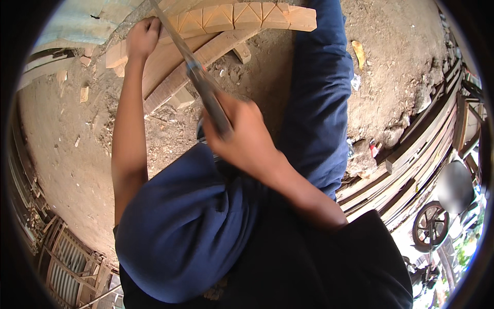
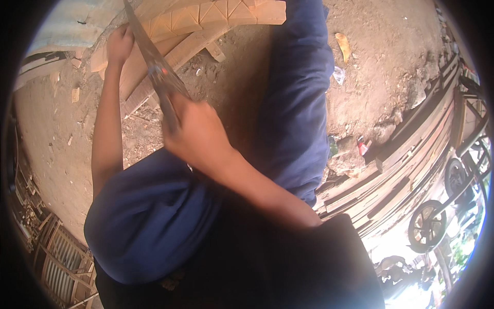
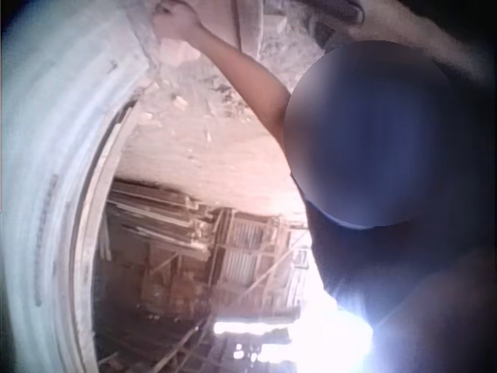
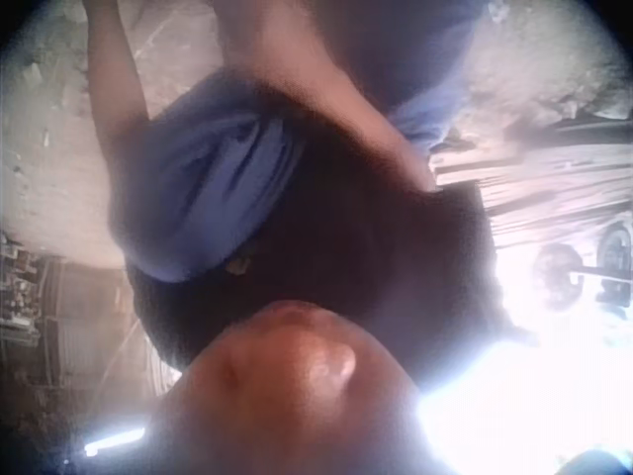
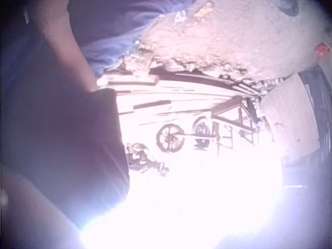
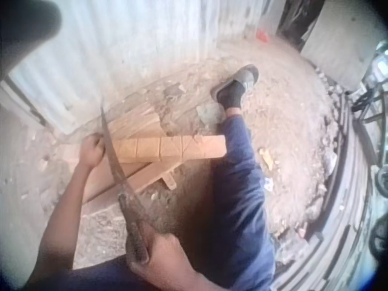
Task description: The person uses a hand saw to cut a piece of wood that is placed on a wooden support. They hold the wood steady with their left hand while sawing with their right hand, creating a straight cut along the marked line.
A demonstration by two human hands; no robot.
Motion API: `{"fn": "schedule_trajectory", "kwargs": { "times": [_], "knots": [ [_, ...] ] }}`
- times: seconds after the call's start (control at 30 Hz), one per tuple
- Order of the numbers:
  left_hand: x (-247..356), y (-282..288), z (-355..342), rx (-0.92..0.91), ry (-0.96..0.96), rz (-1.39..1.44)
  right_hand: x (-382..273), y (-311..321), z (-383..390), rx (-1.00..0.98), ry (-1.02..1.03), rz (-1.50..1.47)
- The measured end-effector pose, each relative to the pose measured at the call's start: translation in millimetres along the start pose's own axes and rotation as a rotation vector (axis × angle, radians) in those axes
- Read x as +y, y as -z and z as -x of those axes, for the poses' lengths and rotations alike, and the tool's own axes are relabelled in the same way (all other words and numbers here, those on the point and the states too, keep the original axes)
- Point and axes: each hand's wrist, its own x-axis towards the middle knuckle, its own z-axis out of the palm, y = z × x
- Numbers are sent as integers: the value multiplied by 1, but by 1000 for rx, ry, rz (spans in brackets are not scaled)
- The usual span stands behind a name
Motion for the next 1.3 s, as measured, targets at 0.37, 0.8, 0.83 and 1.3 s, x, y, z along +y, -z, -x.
{"fn": "schedule_trajectory", "kwargs": {
  "times": [0.37,0.8,0.83,1.3],
  "knots": [
    [3,1,6,31,16,38,0,-6,-17,70,60,2],
    [9,-5,4,20,-23,28,-2,2,-8,85,45,-3],
    [12,-6,2,35,-58,15,3,11,16,104,34,-14],
    [13,-9,5,142,-231,51,9,16,30,55,10,2]
  ]
}}
